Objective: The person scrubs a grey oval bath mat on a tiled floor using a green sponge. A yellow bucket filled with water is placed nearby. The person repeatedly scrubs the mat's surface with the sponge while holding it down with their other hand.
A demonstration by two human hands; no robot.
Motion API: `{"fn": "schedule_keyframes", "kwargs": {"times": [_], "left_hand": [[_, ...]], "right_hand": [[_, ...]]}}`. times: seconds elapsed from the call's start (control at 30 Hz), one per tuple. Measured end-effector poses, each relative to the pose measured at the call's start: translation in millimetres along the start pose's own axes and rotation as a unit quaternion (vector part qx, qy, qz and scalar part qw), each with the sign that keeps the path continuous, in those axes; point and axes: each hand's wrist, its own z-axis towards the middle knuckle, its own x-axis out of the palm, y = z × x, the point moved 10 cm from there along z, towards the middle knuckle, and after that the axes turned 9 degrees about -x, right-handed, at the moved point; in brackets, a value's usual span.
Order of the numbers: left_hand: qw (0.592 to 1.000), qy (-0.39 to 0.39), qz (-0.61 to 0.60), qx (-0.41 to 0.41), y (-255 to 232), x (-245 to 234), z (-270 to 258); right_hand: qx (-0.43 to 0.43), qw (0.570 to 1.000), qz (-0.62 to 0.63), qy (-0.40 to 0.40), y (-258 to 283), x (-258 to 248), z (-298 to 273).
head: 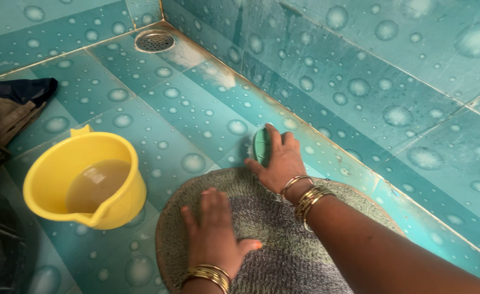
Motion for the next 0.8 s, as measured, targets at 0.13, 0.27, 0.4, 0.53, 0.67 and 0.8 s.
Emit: {"fn": "schedule_keyframes", "kwargs": {"times": [0.13,0.27,0.4,0.53,0.67,0.8], "left_hand": [[0.991,0.082,-0.001,-0.109,36.9,2.4,-0.7],[0.985,0.132,0.008,-0.109,40.6,16.9,10.7],[0.986,0.127,0.027,-0.105,42.4,23.6,21.7],[0.984,0.135,0.041,-0.109,38.4,24.6,26.5],[0.988,0.119,0.032,-0.090,36.4,17.5,30.5],[0.994,0.091,-0.005,-0.061,38.4,13.6,39.8]], "right_hand": [[-0.004,0.999,0.026,0.048,13.9,11.6,-12.1],[-0.048,0.992,0.037,0.113,48.8,34.5,-37.2],[-0.128,0.979,-0.043,0.151,74.5,48.4,-42.9],[-0.058,0.985,-0.036,0.160,50.4,47.7,-30.7],[-0.064,0.988,-0.073,0.117,32.6,34.1,-15.9],[-0.071,0.991,-0.059,0.095,31.7,24.5,-16.0]]}}
